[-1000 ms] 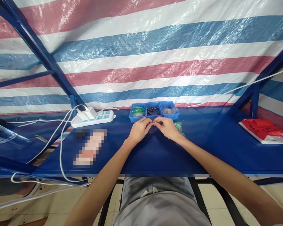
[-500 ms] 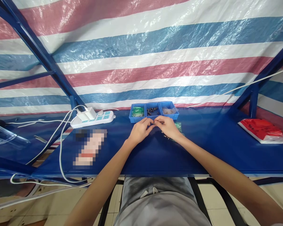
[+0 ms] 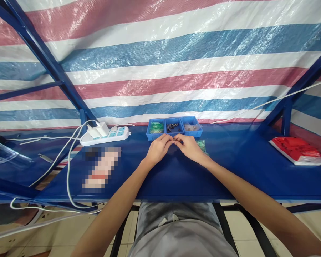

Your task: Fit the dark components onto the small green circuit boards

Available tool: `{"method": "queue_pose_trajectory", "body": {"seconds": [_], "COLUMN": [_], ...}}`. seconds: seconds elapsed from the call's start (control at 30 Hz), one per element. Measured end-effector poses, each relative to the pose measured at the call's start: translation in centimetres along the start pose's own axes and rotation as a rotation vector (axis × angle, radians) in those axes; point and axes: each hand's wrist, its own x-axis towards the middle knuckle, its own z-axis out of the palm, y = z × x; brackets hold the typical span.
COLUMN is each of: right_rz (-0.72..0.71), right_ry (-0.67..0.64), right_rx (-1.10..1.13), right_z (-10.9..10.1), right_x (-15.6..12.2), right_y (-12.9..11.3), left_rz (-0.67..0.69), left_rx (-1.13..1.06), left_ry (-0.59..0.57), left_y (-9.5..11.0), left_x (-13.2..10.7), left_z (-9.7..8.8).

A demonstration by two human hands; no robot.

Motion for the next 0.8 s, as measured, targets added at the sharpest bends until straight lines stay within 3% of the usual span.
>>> {"method": "queue_pose_trajectory", "body": {"seconds": [0.17,0.4,0.8], "right_rz": [-0.028,0.056,0.001], "right_ry": [-0.014,-0.004,0.049], "right_rx": [-0.08,0.036,0.026], "right_z": [-0.1,0.1,-0.5], "right_x": [-0.1,-0.1,-0.1], "right_y": [-0.2,0.0,-1.0], "left_rz": [-0.011,0.015,0.048], "left_rx": [-0.001,0.016,0.046], "left_ry": [0.009,-0.01,0.027], "left_y": [0.2,0.2,0.2], "left_x": [0.1,-0.1,0.1], "left_z": [-0.4,-0.5,-0.6]}}
